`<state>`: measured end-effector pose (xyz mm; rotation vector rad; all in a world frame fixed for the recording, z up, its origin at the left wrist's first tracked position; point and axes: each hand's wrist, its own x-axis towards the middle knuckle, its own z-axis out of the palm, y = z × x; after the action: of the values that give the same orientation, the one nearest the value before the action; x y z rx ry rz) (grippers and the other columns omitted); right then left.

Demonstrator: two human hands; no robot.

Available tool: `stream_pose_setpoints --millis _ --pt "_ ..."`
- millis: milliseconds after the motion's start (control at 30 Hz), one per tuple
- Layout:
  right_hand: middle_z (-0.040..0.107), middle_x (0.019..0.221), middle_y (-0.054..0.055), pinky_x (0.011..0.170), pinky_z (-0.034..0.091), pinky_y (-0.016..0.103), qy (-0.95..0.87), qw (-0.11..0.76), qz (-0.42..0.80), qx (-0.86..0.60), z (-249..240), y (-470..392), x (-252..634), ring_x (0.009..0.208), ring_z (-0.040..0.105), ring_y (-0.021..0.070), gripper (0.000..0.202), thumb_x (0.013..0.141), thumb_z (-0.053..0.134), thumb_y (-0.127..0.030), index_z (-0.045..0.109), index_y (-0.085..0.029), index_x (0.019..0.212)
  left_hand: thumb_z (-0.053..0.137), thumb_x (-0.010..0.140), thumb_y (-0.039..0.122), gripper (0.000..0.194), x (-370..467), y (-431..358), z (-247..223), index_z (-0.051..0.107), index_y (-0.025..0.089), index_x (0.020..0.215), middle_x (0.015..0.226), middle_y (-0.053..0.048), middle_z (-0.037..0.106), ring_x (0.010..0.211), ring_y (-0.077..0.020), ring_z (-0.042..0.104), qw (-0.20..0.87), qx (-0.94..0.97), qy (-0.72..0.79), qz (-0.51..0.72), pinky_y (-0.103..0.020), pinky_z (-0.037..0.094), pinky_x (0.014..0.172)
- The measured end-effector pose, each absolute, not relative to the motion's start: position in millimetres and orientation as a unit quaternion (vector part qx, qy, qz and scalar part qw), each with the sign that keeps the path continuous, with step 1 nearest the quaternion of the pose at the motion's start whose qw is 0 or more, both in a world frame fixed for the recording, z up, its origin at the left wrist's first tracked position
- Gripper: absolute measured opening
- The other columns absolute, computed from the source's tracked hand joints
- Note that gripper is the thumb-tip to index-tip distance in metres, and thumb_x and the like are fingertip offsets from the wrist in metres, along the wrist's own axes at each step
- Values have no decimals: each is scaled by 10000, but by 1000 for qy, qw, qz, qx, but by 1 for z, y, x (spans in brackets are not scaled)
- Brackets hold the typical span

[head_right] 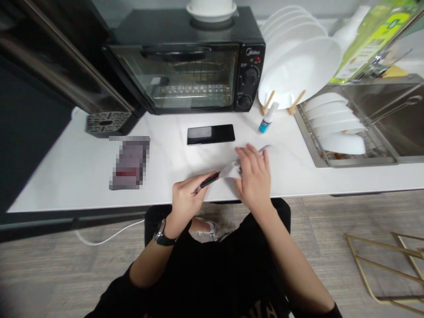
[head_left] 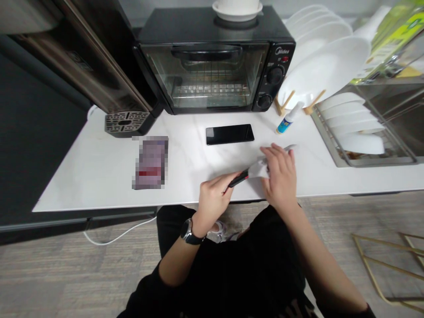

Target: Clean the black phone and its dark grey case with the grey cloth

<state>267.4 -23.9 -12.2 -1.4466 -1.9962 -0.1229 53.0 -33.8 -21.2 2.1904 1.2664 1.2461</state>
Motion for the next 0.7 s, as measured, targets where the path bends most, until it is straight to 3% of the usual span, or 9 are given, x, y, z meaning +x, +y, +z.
stream_pose_setpoints --millis 67,100,167,267,333,400,500,600,700 --pt "577 1539 169 1285 264 656 -729 346 -56 -588 -12 -18 275 1570 397 367 599 1077 285 -459 432 -168 1580 603 998 142 305 56 -35 -17 757 263 1231 1124 -47 834 936 -192 804 186 761 444 436 -295 644 840" --pt "557 1562 174 1287 247 672 -727 345 -52 -591 -11 -21 268 1600 346 375 608 1081 287 -464 406 -162 1596 606 999 148 290 56 -34 -16 759 256 1220 1100 -51 836 922 -192 802 183 758 450 436 -293 642 825" --pt "541 1589 174 1307 206 672 -759 328 -32 -562 -11 -34 241 1631 289 364 648 1082 308 -493 347 -148 1629 605 1008 208 178 56 -32 -17 782 214 1028 906 -53 825 756 -183 770 155 761 454 437 -276 617 692" --pt "531 1620 149 1354 174 577 -833 288 -7 -473 -10 -59 196 1613 343 309 725 1065 371 -545 302 -135 1660 567 1026 346 455 51 -26 -24 595 201 596 518 -5 621 430 -131 550 104 774 424 459 -253 464 448" --pt "522 1634 134 1369 152 527 -851 273 -10 -448 -9 -63 190 1590 388 284 750 1062 391 -556 280 -139 1676 568 1023 383 545 49 -25 -27 477 210 514 450 5 544 385 -120 487 91 776 412 469 -255 411 410" --pt "542 1614 142 1365 158 528 -837 281 -22 -470 -9 -53 209 1570 421 286 749 1067 367 -566 272 -147 1681 617 1003 335 460 49 -27 -27 550 205 567 511 -2 614 445 -136 566 96 771 431 458 -257 458 454" --pt "589 1548 169 1328 213 603 -771 321 -44 -548 -10 -26 257 1551 444 326 711 1074 311 -593 348 -170 1644 658 979 186 128 54 -32 -21 774 213 932 825 -35 807 686 -172 751 136 764 449 443 -267 595 634" --pt "596 1510 194 1289 198 708 -720 350 -59 -597 -12 -12 278 1574 395 389 719 1064 309 -631 400 -168 1607 637 985 123 300 59 -35 -16 766 264 1216 1098 -43 836 924 -187 807 175 762 434 448 -288 648 828" --pt "527 1569 242 1271 186 755 -745 338 -44 -573 -12 -30 249 1623 277 435 839 1034 334 -681 286 -115 1652 622 985 146 261 58 -33 -18 772 260 1165 1031 -34 836 869 -189 799 173 758 441 448 -301 651 790"
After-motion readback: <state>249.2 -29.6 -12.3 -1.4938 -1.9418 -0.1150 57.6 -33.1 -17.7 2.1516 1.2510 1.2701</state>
